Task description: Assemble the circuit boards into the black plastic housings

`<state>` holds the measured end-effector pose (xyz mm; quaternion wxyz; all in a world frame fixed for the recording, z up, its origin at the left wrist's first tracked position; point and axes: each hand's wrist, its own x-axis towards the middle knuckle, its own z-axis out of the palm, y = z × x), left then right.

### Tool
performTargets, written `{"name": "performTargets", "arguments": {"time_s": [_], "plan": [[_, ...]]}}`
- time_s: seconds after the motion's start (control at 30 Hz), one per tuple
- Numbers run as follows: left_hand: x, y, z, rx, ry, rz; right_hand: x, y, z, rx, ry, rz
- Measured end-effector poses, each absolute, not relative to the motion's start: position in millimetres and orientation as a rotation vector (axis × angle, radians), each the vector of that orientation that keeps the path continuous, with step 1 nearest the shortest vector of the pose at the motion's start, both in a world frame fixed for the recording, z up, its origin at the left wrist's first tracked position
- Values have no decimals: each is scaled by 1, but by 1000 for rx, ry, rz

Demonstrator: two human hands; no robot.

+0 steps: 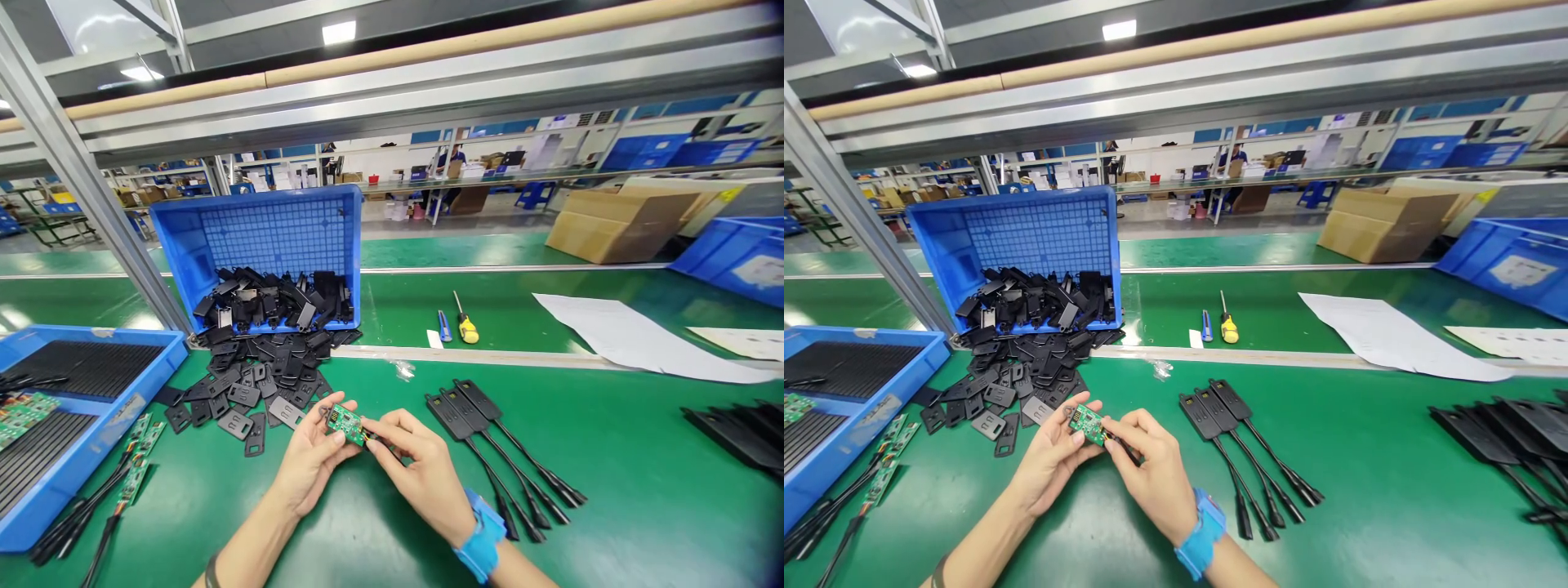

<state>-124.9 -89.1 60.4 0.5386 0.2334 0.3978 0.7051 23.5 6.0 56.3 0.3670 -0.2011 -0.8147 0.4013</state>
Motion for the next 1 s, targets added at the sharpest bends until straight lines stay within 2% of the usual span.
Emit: {"name": "performTargets", "arguments": {"time_s": [0.17,0.3,0.6,1.0], "plan": [[-119,-87,58,509,915,1679,20,3,47,-497,-2150,964],[-113,-82,45,449,1069,1743,16,-2,36,-433,-2232,822],[-114,-84,45,518,1258,1818,13,-4,40,-726,-2231,1408],[-109,-85,42,582,1251,1796,10,0,38,-714,-2104,1629]]}}
